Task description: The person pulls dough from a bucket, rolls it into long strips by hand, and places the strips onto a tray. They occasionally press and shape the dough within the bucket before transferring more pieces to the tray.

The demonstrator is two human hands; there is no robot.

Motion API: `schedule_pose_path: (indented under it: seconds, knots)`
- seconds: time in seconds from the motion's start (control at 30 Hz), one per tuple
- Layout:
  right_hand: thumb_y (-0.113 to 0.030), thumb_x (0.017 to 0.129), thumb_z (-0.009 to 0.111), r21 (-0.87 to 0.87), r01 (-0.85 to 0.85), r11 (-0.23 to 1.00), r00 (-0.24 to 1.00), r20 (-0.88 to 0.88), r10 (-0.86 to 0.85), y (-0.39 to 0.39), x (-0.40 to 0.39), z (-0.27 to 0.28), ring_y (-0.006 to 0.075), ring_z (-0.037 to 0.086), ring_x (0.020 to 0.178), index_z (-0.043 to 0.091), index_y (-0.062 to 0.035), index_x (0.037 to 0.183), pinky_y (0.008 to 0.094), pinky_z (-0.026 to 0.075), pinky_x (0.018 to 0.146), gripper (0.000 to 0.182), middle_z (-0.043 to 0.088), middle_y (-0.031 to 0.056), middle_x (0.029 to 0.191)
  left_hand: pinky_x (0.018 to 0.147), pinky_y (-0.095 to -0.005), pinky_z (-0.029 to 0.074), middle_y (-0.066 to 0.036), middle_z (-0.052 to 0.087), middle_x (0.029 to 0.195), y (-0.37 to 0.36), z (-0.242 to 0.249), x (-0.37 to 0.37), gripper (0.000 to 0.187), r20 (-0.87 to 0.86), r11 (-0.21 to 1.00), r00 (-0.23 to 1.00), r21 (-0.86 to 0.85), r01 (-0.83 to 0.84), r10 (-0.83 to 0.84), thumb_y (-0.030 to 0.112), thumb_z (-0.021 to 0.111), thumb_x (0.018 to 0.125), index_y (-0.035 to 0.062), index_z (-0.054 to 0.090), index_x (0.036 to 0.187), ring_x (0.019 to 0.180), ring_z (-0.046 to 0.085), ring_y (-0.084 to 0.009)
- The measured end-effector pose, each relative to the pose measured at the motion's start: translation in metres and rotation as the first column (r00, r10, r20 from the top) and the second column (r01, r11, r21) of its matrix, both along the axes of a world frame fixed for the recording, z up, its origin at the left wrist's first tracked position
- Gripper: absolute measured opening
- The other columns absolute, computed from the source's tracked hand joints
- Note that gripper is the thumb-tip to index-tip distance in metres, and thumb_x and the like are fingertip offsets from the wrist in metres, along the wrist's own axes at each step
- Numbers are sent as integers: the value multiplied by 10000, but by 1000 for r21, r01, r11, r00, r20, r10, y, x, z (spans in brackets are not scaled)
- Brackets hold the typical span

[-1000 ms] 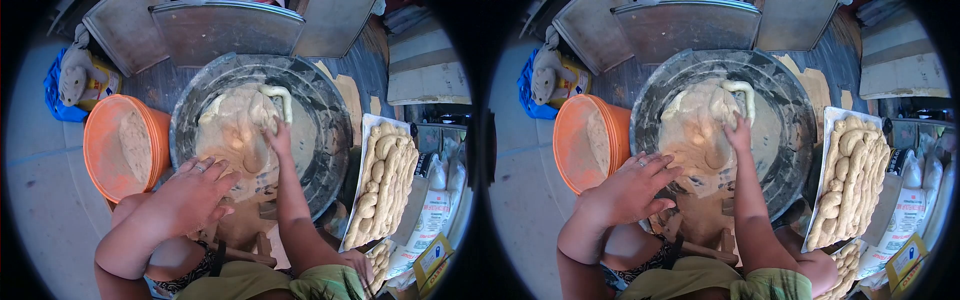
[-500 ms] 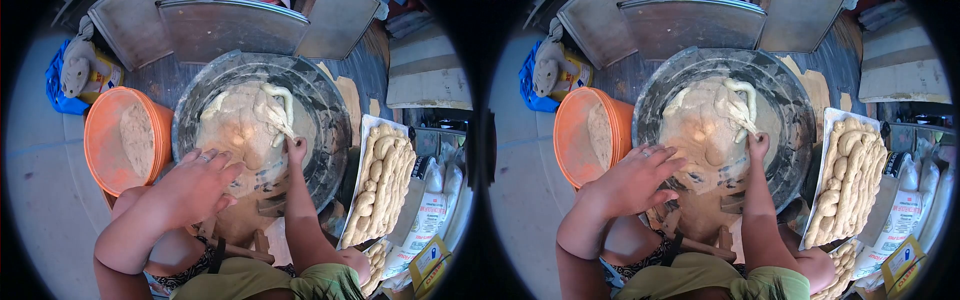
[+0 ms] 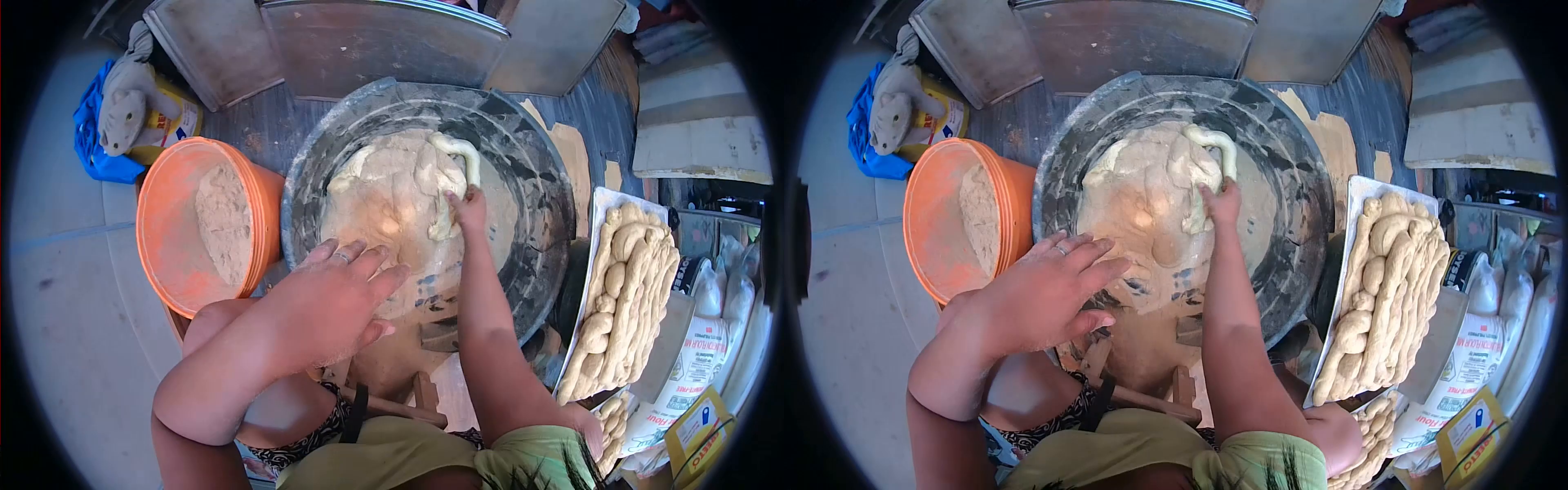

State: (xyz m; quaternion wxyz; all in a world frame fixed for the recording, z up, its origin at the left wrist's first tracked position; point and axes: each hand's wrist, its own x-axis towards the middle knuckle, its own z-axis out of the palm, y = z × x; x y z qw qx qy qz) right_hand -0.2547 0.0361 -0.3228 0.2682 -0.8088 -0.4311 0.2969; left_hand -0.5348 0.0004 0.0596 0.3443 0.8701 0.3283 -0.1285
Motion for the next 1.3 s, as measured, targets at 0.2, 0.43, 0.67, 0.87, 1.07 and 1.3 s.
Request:
schedule_pose_path:
  seconds: [0.2, 0.43, 0.67, 0.87, 1.07, 1.3]
  knots:
    - [-184, 770, 651, 141, 249, 958, 952, -218, -215, 4, 4, -2, 226, 585, 678, 615, 9, 960, 322, 465, 641, 273, 603, 105, 755, 997, -446, 304, -205, 439, 1269, 3, 3, 2, 571, -9, 1000, 1000, 4, 24, -24, 301, 581, 824, 47, 394, 1300, 1200, 390, -360]
    - [-136, 790, 625, 199, 269, 942, 899, -403, -172, 53, 9, 42, 205, 552, 848, 585, -20, 1039, 339, 457, 768, 278, 570, 125, 960, 1017, -458, 282, -218, 407, 1300, 3, 1, 6, 585, -30, 999, 999, -11, 44, -45, 317, 569, 834, 52, 371, 1316, 1219, 373, -361]
    - [-211, 679, 688, -315, 211, 925, 933, 346, -95, 21, -4, -7, 269, 461, 1117, 492, -111, 1169, 444, 363, 960, 537, 487, 165, 1157, 1014, -452, 287, -218, 414, 1289, 4, 1, 10, 565, -26, 998, 998, -35, 51, -52, 310, 565, 837, 46, 382, 1301, 1212, 382, -362]
    - [-78, 716, 560, 26, 220, 975, 505, -858, -91, -36, 8, 58, 185, 555, 723, 447, -37, 1051, 317, 474, 621, 355, 537, 111, 897, 990, -441, 314, -210, 457, 1245, 6, -5, 11, 547, 22, 1000, 1000, 21, 16, -16, 312, 577, 823, 46, 417, 1273, 1181, 416, -363]
    - [-121, 750, 576, -350, -254, 902, 858, -511, 44, -129, 33, 57, 294, 569, 931, 396, 1, 1243, 350, 469, 802, 538, 548, 168, 1041, 1000, -437, 301, -204, 451, 1253, 4, -4, 14, 548, -15, 999, 1000, -50, -21, 21, 299, 581, 818, 40, 417, 1271, 1185, 414, -355]
    - [-145, 732, 631, 94, 74, 993, 958, 270, -97, -91, 71, -2, 372, 402, 1180, 423, 5, 1265, 395, 316, 1010, 592, 435, 246, 1252, 1013, -440, 286, -212, 435, 1269, -3, -2, 13, 559, -13, 996, 999, -76, 37, -38, 322, 568, 834, 45, 401, 1290, 1193, 395, -375]
